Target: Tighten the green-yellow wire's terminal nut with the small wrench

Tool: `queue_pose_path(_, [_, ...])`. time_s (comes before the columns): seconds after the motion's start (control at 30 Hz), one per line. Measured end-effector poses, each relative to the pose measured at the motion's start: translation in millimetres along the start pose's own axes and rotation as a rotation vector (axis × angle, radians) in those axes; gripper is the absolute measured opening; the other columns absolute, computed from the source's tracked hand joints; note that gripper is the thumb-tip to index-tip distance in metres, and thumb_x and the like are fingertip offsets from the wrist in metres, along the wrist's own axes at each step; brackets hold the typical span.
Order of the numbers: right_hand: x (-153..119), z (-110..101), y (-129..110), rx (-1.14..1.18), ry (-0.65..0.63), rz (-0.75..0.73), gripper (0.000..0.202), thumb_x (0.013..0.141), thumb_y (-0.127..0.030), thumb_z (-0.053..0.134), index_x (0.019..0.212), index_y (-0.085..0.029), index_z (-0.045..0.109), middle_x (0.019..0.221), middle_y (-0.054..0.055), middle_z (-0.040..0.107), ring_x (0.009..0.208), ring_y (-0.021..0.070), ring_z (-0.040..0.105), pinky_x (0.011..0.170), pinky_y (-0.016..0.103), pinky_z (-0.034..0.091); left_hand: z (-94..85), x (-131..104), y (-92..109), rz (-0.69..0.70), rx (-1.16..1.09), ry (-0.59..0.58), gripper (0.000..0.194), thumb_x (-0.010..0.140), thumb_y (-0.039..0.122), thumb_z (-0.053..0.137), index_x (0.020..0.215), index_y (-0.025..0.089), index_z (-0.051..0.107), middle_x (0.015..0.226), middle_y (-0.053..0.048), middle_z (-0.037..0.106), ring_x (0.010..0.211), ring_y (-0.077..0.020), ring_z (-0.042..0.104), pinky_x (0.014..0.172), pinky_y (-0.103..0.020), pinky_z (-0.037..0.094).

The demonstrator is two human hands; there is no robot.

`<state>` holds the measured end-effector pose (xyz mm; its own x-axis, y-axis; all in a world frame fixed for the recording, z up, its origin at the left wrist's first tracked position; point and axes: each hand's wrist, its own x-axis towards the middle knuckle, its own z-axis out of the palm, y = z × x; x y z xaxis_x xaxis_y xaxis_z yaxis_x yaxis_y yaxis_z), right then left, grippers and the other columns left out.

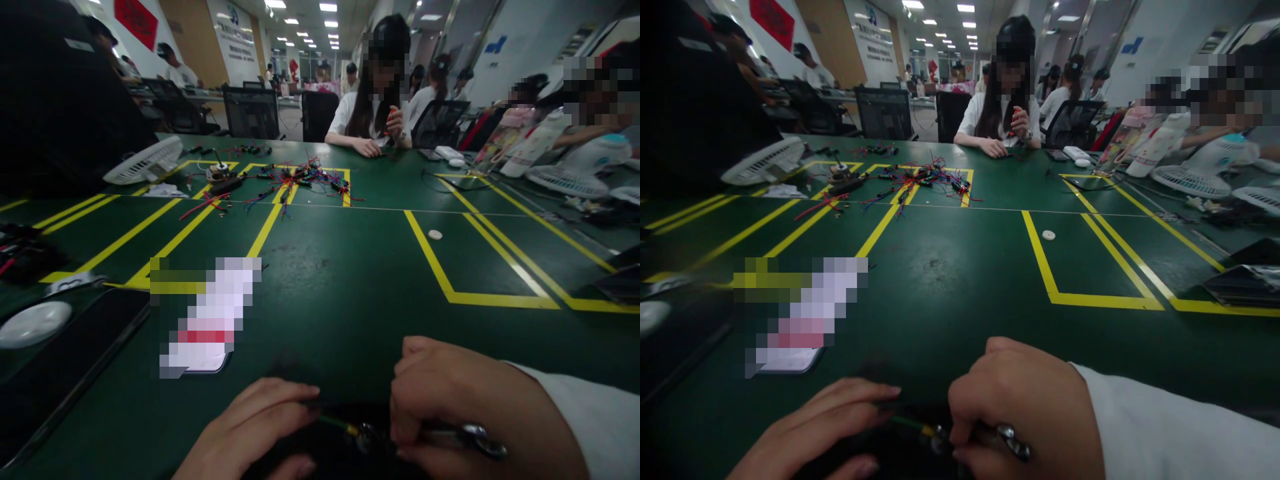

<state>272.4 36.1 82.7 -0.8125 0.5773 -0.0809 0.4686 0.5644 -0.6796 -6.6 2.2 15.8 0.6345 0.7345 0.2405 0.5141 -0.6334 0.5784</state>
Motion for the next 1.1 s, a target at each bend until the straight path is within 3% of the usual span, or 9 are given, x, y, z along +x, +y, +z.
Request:
queue_pose_path(0.2, [-14,8,-6,-0.021,0.053,0.048,0.015,0.073,-0.014,0.068,0.084,-0.02,0.06,0.074,-0.002,0.063,0.07,0.0148,0.055,0.074,0.031,0.037,-3.8,-3,5,-0.073,0.074,-0.077,0.03,0.085,0.028,0.061,0.115,0.032,0.054,0.119,0.002,0.065,0.112,-0.0199,0.058,0.093,-0.034,0.052])
queue_pose_path(0.37, [-20,20,-6,-0.06,0.093,-0.011,0.014,0.073,-0.011,0.065,0.081,-0.019,0.056,0.08,0.001,0.064,0.075,0.0162,0.055,0.079,0.035,0.036,-5.8,-1,11,-0.162,0.078,-0.155,0.025,0.088,0.032,0.057,0.113,0.034,0.057,0.121,0.004,0.063,0.117,-0.0224,0.052,0.096,-0.042,0.049])
queue_pose_path(0.63, [-16,23,1,-0.047,0.124,-0.143,0.012,0.077,-0.007,0.058,0.077,-0.019,0.055,0.081,0.003,0.066,0.073,0.0154,0.053,0.066,0.029,0.039,-9.9,2,14,-0.206,-0.001,-0.143,0.027,0.085,0.026,0.06,0.111,0.034,0.059,0.12,0.004,0.063,0.116,-0.0224,0.052,0.096,-0.04,0.047])
queue_pose_path(0.93, [-2,12,5,-0.048,-0.013,-0.168,0.011,0.074,-0.008,0.057,0.07,-0.018,0.057,0.076,0.004,0.068,0.068,0.0152,0.057,0.065,0.028,0.041,-10.7,2,11,-0.192,-0.025,-0.146,0.028,0.086,0.026,0.06,0.113,0.033,0.059,0.12,0.002,0.064,0.117,-0.0244,0.052,0.095,-0.041,0.048])
queue_pose_path(1.1, [8,3,5,-0.118,-0.166,-0.205,0.009,0.072,-0.009,0.063,0.075,-0.016,0.062,0.079,0.004,0.07,0.071,0.0162,0.06,0.067,0.026,0.044,-11.1,3,14,-0.2,-0.037,-0.161,0.025,0.086,0.027,0.06,0.11,0.033,0.06,0.12,0.002,0.064,0.116,-0.0241,0.052,0.095,-0.04,0.047])
